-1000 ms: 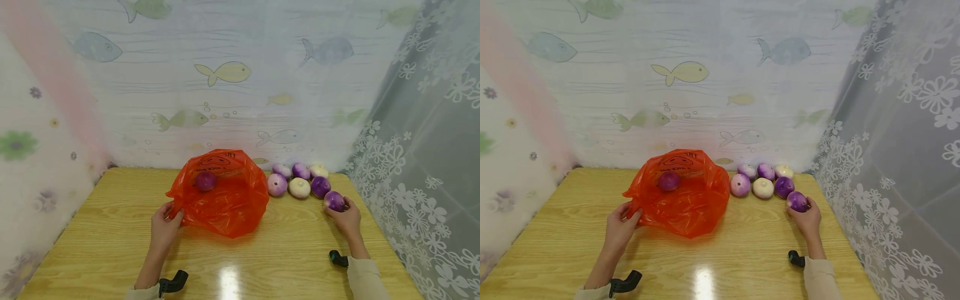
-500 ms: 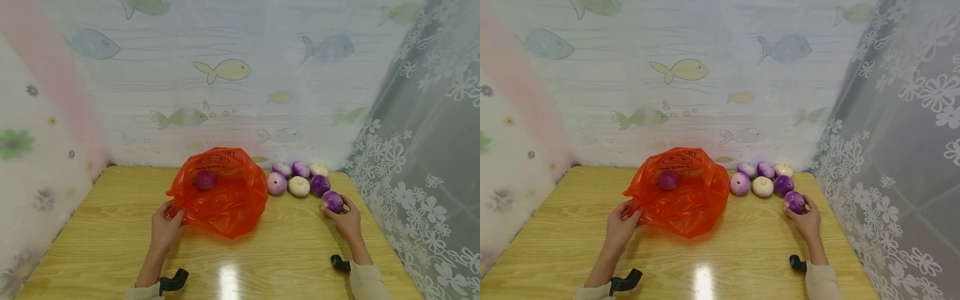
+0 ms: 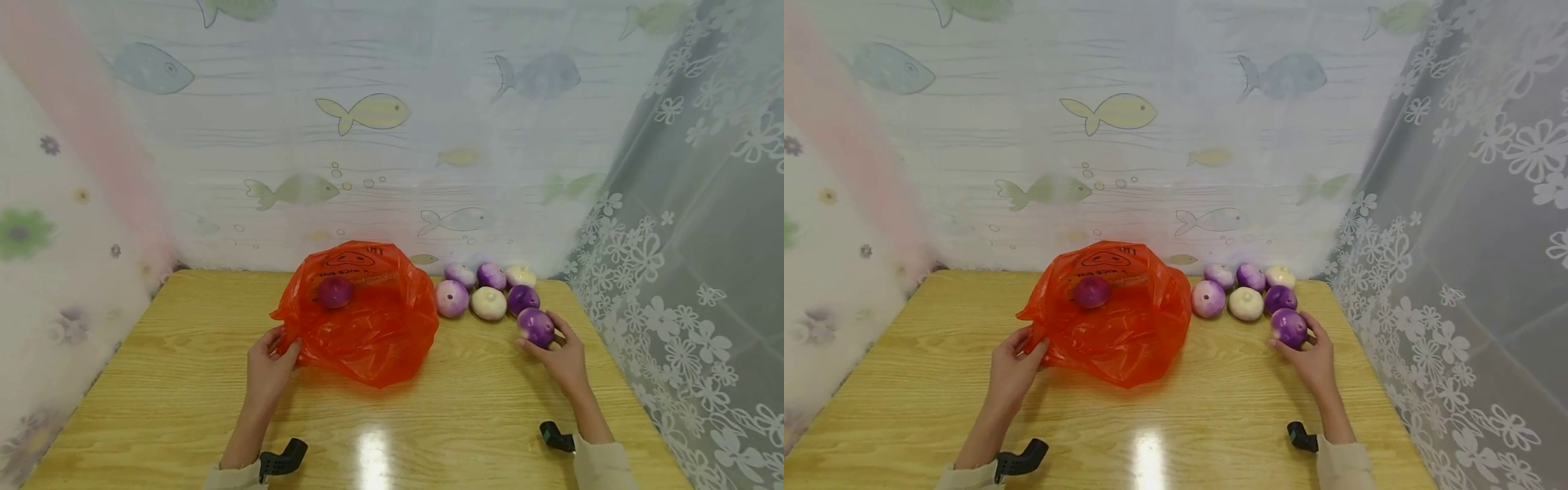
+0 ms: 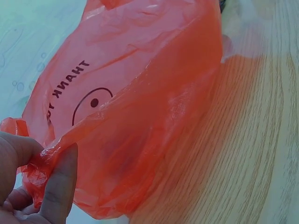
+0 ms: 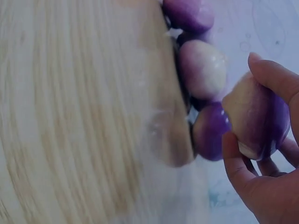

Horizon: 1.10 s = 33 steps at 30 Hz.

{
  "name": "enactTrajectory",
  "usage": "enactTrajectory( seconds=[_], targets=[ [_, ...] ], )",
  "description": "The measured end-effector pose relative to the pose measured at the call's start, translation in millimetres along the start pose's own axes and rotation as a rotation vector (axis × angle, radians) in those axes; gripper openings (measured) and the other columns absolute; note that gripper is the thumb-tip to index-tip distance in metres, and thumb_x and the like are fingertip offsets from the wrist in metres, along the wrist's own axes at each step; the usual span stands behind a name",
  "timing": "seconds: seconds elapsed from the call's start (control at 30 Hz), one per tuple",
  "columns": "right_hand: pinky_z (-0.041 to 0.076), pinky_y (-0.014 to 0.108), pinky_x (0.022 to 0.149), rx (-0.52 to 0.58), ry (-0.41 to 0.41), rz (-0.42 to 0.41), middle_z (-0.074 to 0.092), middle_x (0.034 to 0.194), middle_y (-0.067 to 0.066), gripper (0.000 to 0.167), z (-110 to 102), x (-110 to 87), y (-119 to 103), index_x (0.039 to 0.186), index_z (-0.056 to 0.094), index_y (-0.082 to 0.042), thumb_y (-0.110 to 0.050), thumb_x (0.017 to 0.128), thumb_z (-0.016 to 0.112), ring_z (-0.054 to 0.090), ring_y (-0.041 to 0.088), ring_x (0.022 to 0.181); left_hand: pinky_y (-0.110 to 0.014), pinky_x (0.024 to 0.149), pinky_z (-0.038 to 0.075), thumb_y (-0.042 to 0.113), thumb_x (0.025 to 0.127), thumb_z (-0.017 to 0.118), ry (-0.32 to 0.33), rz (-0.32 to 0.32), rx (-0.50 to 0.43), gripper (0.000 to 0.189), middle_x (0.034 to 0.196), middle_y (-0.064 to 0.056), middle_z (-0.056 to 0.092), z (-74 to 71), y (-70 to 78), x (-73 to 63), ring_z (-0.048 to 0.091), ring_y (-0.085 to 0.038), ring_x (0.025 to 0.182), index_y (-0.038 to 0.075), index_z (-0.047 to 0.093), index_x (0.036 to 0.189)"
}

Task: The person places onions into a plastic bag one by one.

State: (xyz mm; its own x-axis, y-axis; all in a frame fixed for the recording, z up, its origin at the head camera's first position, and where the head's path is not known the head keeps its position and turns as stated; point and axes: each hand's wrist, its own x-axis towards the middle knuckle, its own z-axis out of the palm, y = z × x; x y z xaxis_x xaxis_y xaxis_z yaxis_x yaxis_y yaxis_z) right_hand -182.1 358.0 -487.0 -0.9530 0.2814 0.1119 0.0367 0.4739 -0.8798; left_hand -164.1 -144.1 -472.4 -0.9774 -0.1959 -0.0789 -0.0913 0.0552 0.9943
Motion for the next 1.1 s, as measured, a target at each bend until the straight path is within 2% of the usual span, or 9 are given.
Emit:
enactTrajectory(
  seconds=[0.27, 0.4, 0.6, 0.87, 1.1],
  targets=[
    [0.051, 0.009, 0.077, 0.065, -0.007, -0.011, 0.043, 0.144, 0.016, 0.081, 7.0, -11.0, -22.7, 0.154, 0.041, -0.008, -0.012, 0.085, 0.083, 0.052, 0.001, 0.104, -0.017, 0.075, 0.058, 0.008, 0.103, 0.056, -0.012, -0.02, -0.016, 0.048, 0.142, -0.024, 0.051, -0.6, -0.6, 0.7, 0.066, -0.003, 0.091, -0.002, 0.042, 0.148],
    [0.052, 0.01, 0.079, 0.109, -0.046, -0.026, 0.041, 0.147, 0.014, 0.082, 11.3, -19.0, -32.1, 0.155, 0.039, -0.011, -0.011, 0.086, 0.082, 0.051, -0.005, 0.105, -0.017, 0.075, 0.058, 0.008, 0.103, 0.056, -0.015, -0.019, -0.016, 0.048, 0.142, -0.025, 0.051, -0.1, 0.3, 0.8, 0.066, -0.005, 0.093, -0.003, 0.043, 0.147],
    [0.053, 0.01, 0.083, 0.182, -0.087, -0.062, 0.039, 0.15, 0.011, 0.081, 20.2, -37.8, -52.0, 0.154, 0.041, -0.011, -0.005, 0.084, 0.082, 0.053, -0.002, 0.113, -0.017, 0.075, 0.058, 0.009, 0.102, 0.057, -0.013, -0.011, -0.008, 0.048, 0.141, -0.024, 0.052, 0.5, 1.6, 0.6, 0.067, -0.012, 0.099, -0.002, 0.043, 0.147],
    [0.055, 0.016, 0.086, 0.227, -0.182, -0.146, 0.044, 0.144, 0.006, 0.082, 35.8, -60.8, -73.9, 0.153, 0.043, -0.011, 0.001, 0.082, 0.082, 0.054, 0.001, 0.117, -0.017, 0.074, 0.058, 0.008, 0.103, 0.056, -0.015, -0.016, -0.022, 0.048, 0.142, -0.024, 0.051, -0.4, 0.7, 0.9, 0.066, -0.003, 0.092, -0.003, 0.042, 0.147],
    [0.056, 0.021, 0.092, 0.308, -0.304, -0.212, 0.045, 0.148, 0.002, 0.085, 56.4, -72.3, -89.9, 0.152, 0.044, -0.012, 0.005, 0.078, 0.083, 0.055, 0.01, 0.12, -0.017, 0.075, 0.058, 0.008, 0.103, 0.057, -0.015, -0.016, -0.02, 0.049, 0.142, -0.024, 0.05, -0.8, -0.5, 1.5, 0.066, -0.004, 0.093, -0.003, 0.042, 0.148]
  ],
)
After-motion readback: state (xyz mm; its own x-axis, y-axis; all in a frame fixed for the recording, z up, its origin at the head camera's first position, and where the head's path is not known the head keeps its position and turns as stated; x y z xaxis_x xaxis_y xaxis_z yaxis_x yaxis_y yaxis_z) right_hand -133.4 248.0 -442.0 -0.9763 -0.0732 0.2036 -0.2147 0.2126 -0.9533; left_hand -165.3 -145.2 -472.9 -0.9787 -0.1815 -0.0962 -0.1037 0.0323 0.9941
